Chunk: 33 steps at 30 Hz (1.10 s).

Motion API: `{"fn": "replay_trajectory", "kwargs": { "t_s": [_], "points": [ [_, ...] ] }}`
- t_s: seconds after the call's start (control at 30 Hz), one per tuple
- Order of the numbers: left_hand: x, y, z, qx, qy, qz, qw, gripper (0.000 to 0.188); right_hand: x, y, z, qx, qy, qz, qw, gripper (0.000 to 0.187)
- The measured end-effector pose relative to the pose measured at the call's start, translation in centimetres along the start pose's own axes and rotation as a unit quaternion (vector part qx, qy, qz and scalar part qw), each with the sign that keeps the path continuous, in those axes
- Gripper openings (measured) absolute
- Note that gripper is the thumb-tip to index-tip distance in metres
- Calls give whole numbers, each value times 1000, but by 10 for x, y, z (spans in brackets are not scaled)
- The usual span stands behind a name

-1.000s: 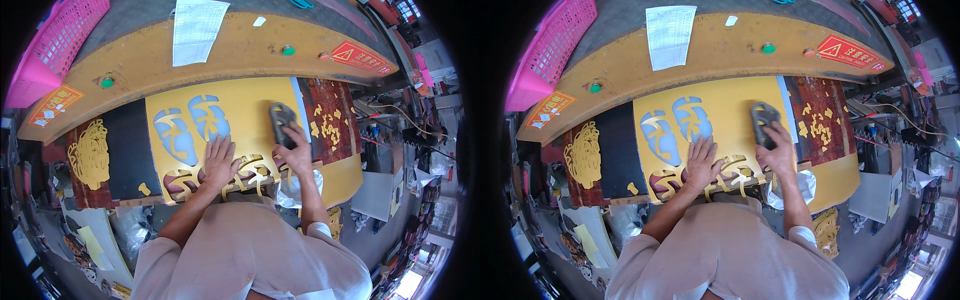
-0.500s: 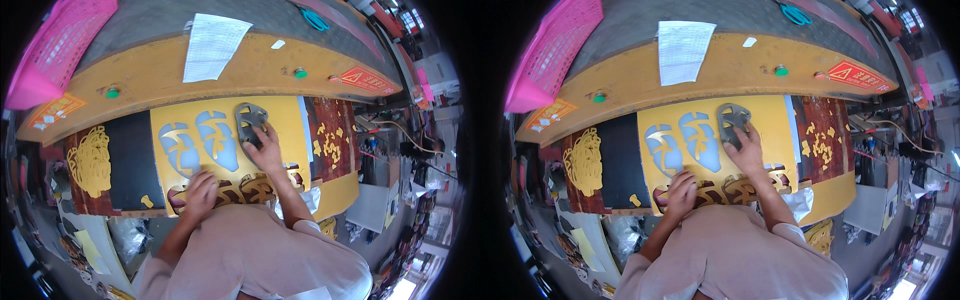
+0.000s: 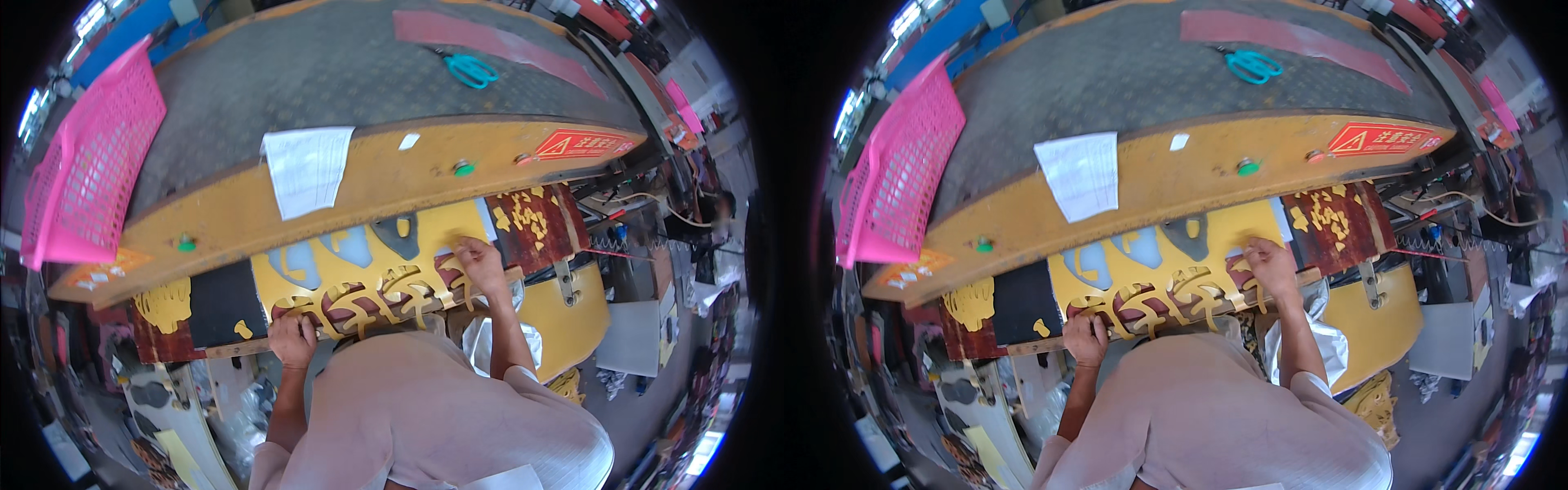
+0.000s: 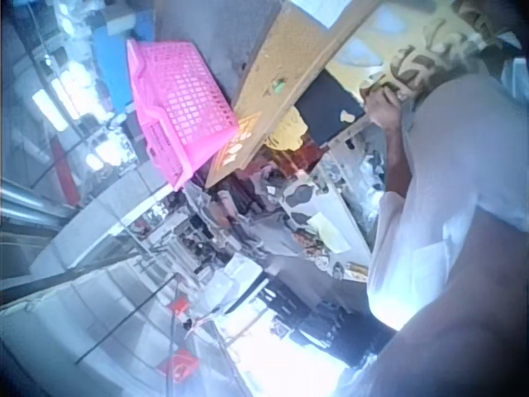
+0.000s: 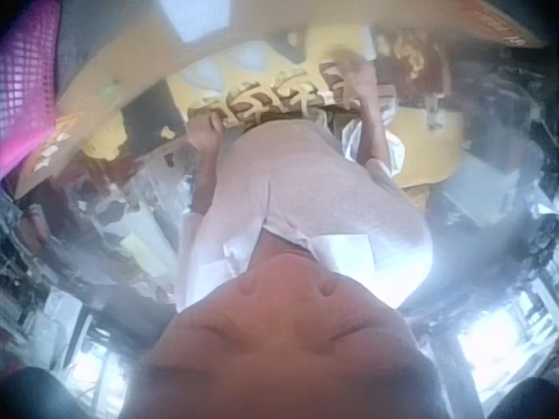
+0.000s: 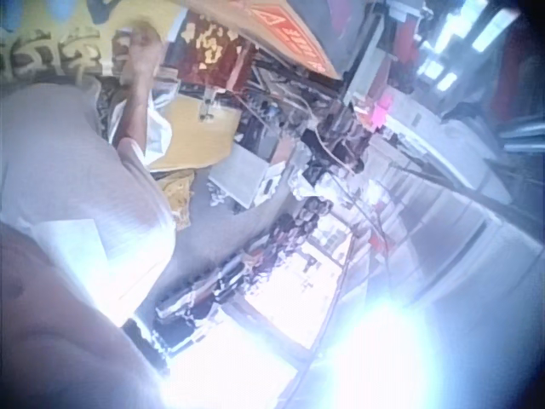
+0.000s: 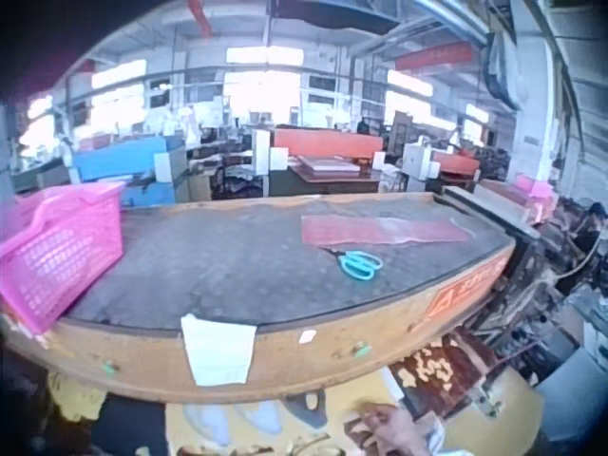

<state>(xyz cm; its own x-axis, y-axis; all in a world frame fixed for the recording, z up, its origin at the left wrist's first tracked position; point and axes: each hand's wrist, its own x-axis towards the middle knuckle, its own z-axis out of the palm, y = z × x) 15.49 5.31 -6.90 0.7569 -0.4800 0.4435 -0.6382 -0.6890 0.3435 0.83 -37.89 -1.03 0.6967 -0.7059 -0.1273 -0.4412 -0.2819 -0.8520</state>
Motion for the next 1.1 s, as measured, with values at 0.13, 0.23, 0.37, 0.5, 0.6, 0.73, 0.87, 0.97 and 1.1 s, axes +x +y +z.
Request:
{"fn": "replay_trajectory", "kwargs": {
  "t_s": [0.13, 0.23, 0.37, 0.5, 0.6, 0.73, 0.87, 0.97, 1.1],
  "points": [
    [47, -19, 23, 3, 1, -28, 1000, 15, 20, -7, -5, -28, -46, 10, 999, 33],
    [75, -30, 40, 9, -3, -38, 999, 17, 19, -17, -18, 8, -50, 28, 998, 33],
    [99, -40, 56, 38, -3, -19, 999, 17, 15, -40, -19, 159, 30, 23, 986, 32],
    [98, -41, 59, 59, 10, 0, 998, 15, 44, -76, 4, 150, 150, -105, 972, 28],
    [91, -40, 56, 61, -1, -8, 998, 16, 75, -90, 19, 60, 159, -141, 975, 27],
    [97, -41, 54, 69, -8, -14, 998, 17, 65, -59, 18, -8, 142, -244, 959, 25],
    [100, -39, 52, 57, 6, -5, 998, 16, 54, -4, 15, -189, 101, -348, 913, 17],
    [99, -37, 53, 69, -5, -19, 997, 16, 57, 21, 26, -237, 109, -349, 900, 15],
    [93, -39, 56, 78, -16, -35, 996, 17, 63, 31, 33, -271, 88, -331, 900, 17]
  ]
}}
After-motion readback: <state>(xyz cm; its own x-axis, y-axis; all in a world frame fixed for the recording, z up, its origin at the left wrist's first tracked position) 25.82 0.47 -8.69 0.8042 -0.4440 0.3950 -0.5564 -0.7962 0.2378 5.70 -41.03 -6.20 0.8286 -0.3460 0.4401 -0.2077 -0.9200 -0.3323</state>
